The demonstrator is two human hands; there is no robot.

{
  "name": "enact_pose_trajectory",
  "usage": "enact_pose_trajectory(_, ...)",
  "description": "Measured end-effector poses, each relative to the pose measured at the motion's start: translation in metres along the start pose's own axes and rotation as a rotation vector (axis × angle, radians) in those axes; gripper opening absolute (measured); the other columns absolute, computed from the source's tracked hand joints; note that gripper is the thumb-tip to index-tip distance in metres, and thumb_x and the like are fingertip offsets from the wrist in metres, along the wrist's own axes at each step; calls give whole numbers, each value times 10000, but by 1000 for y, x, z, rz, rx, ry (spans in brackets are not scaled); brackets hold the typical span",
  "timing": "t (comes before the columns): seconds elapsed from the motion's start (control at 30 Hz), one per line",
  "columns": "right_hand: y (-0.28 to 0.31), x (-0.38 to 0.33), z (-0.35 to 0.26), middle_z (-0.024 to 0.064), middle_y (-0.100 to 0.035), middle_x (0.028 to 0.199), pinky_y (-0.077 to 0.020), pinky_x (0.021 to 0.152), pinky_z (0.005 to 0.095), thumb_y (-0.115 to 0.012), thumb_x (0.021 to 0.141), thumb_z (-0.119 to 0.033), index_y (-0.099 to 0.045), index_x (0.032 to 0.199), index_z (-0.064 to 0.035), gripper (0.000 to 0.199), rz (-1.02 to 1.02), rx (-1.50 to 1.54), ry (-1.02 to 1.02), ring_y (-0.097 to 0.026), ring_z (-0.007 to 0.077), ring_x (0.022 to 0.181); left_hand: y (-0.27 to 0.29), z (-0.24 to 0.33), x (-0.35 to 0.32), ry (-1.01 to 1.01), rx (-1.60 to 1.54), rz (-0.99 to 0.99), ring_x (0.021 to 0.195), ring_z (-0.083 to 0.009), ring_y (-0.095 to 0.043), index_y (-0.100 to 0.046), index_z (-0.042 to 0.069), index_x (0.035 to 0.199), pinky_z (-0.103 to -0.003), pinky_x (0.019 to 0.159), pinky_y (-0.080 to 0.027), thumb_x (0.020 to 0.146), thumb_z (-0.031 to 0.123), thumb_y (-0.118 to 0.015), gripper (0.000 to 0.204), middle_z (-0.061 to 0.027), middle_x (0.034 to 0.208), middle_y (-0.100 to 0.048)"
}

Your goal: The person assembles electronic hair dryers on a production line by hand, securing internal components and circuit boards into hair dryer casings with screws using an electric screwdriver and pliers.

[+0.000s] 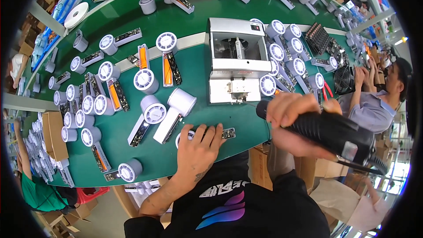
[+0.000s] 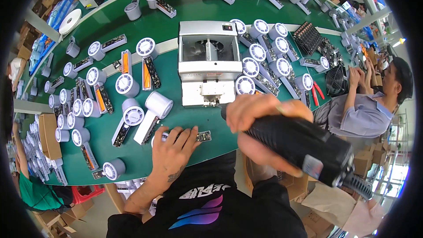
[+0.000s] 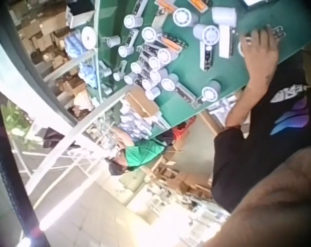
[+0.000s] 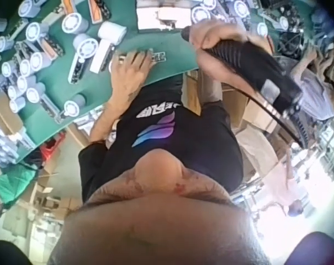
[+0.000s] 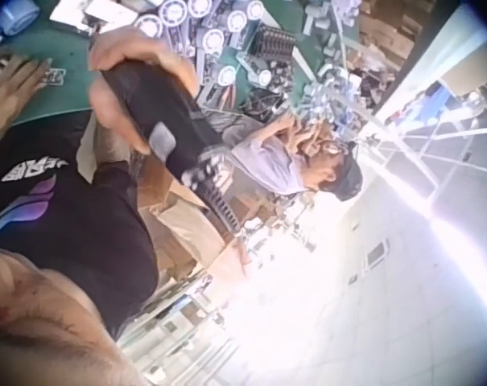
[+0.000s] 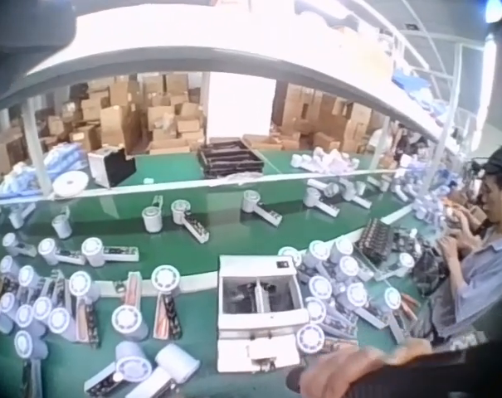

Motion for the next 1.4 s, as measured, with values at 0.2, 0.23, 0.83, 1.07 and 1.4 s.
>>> enact_pose_trajectory(0.2, 25, -20, -42, 100, -513, 675, -447, 440, 368, -430, 835, -835, -385, 1337, -134, 864, 238, -193, -69, -501, 223, 459, 5, -1, 2, -16, -107, 64, 1040, -242, -611, -675, 53, 986, -478, 956, -450, 801, 251, -754, 282, -81, 1035, -676)
enact_pose_trajectory(0.23, 41, -32, -48, 86, -510, 671, -438, 439, 357, -405, 856, -827, -389, 1327, -139, 834, 389, -241, -136, -488, 205, 452, 11, -2, 3, -4, -72, 77, 1041, -244, -605, -667, 59, 961, -489, 953, -446, 783, 244, -771, 277, -79, 1025, -662)
enact_pose_trajectory(0.83, 114, -150, -68, 124, -487, 1394, -368, 1114, 405, -489, 1053, -244, -353, 1452, 48, 513, 900, -473, -971, -462, 203, 1305, 13, 11, 11, 28, -137, -8, 828, -241, -594, -710, 26, 984, -472, 969, -432, 779, 155, -797, 259, -68, 857, -568)
enact_pose_trajectory(1.07, 133, -167, -101, 118, -386, 1418, -493, 1000, 397, -509, 1043, -186, -294, 1492, 49, 551, 919, -493, -967, -537, 198, 1180, 12, 12, 13, 16, -133, 1, 822, -249, -592, -697, 15, 955, -460, 932, -448, 776, 146, -800, 245, -83, 841, -575)
enact_pose_trajectory(1.4, 136, -198, -103, 134, -316, 1452, -521, 945, 381, -534, 1029, -151, -197, 1540, -87, 615, 910, -558, -999, -592, 243, 1124, 14, 13, 16, 13, -134, 13, 827, -269, -582, -693, 19, 935, -426, 854, -452, 754, 149, -816, 254, -81, 824, -573)
Point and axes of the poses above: each hand's wrist, its own x-axis towards the middle knuckle, its own y-axis out of the back of the hand, z = x × y, the point moved 8 cm from there along x, towards the middle knuckle
